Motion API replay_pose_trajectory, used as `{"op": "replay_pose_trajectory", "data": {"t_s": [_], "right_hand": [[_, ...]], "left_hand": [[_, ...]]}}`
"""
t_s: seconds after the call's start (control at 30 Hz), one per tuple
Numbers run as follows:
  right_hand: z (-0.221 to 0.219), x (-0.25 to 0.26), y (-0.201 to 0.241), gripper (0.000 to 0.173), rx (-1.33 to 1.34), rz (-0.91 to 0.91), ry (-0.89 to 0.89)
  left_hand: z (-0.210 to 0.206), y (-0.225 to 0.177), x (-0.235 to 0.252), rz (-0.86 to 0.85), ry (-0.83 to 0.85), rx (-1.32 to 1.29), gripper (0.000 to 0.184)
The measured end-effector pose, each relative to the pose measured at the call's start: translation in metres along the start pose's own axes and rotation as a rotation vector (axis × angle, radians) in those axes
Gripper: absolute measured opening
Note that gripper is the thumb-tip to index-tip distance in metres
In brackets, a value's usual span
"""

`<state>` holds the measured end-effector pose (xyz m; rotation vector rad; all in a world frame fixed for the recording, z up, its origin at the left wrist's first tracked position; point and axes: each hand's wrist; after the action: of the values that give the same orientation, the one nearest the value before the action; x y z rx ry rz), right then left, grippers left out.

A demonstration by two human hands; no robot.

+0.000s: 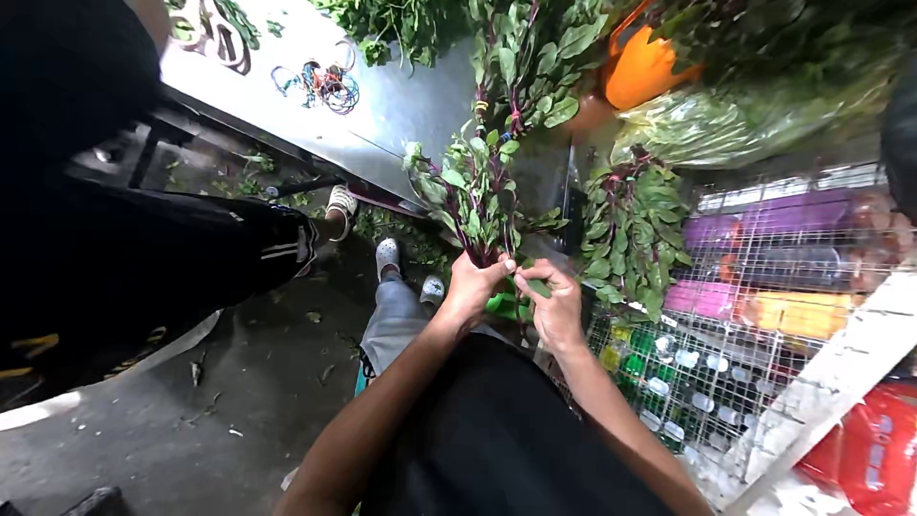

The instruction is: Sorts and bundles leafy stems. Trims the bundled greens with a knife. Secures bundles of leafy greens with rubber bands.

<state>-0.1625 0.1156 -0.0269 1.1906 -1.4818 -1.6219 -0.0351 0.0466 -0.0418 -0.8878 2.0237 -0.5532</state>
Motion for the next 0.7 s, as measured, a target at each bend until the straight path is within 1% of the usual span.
{"op": "replay_pose_trajectory", "data": {"t_s": [0.1,0.2,0.23,0.27,0.3,0.33,0.37,0.4,0.43,0.47,0.5,0.53,0.57,0.6,0.63,0.67,0.7], "right_hand": [[0.011,-0.017,0.003,0.014,-0.004,0.014,0.208],[0.026,-0.034,0.007,0.01,-0.153,-0.082,0.358],[0.032,-0.036,0.006,0.008,-0.256,-0.144,0.391],[0.039,-0.036,0.007,0.007,-0.417,-0.228,0.428],[0.045,-0.034,0.012,0.013,-0.625,-0.341,0.475],[0.05,-0.03,0.017,0.023,-0.814,-0.432,0.523],[0.053,-0.029,0.023,0.032,-0.932,-0.429,0.524],[0.053,-0.029,0.03,0.036,-0.973,-0.319,0.441],[0.05,-0.03,0.035,0.035,-0.933,-0.115,0.294],[0.045,-0.027,0.04,0.033,-0.83,0.095,0.162],[0.037,-0.02,0.046,0.03,-0.722,0.251,0.086],[0.027,-0.014,0.05,0.027,-0.66,0.321,0.069],[0.018,-0.008,0.05,0.029,-0.655,0.308,0.089],[0.011,-0.002,0.046,0.038,-0.692,0.227,0.136],[0.006,0.004,0.037,0.048,-0.727,0.104,0.176],[0.004,0.008,0.026,0.051,-0.729,-0.015,0.182],[0.004,0.01,0.017,0.045,-0.702,-0.103,0.154]], "left_hand": [[-0.001,-0.007,0.002,0.006,-0.102,-0.025,0.021],[0.002,-0.015,0.008,-0.049,-0.128,-0.012,0.02],[0.004,-0.018,0.01,-0.073,-0.125,-0.005,0.019],[0.005,-0.021,0.01,-0.09,-0.113,0.007,0.018],[0.005,-0.023,0.011,-0.102,-0.097,0.019,0.019],[0.005,-0.023,0.011,-0.112,-0.083,0.032,0.019],[0.004,-0.022,0.012,-0.121,-0.073,0.039,0.019],[0.004,-0.022,0.012,-0.123,-0.068,0.05,0.019],[0.003,-0.022,0.012,-0.122,-0.07,0.062,0.018],[0.004,-0.021,0.011,-0.116,-0.07,0.088,0.018],[0.003,-0.02,0.01,-0.103,-0.063,0.114,0.018],[0.002,-0.017,0.009,-0.095,-0.059,0.116,0.019],[0.0,-0.014,0.009,-0.09,-0.054,0.107,0.019],[-0.002,-0.012,0.01,-0.087,-0.048,0.097,0.019],[-0.004,-0.01,0.01,-0.082,-0.048,0.089,0.019],[-0.005,-0.01,0.011,-0.074,-0.054,0.101,0.02],[-0.005,-0.009,0.012,-0.075,-0.066,0.124,0.021]]}}
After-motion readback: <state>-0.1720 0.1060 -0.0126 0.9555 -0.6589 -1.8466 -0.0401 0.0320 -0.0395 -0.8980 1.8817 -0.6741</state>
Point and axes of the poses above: each hand's wrist, its own x-axis towards the middle knuckle, its own z-axis out of the back of the hand, y = z × x, and after that the axes turned 3 degrees about -z, right-handed
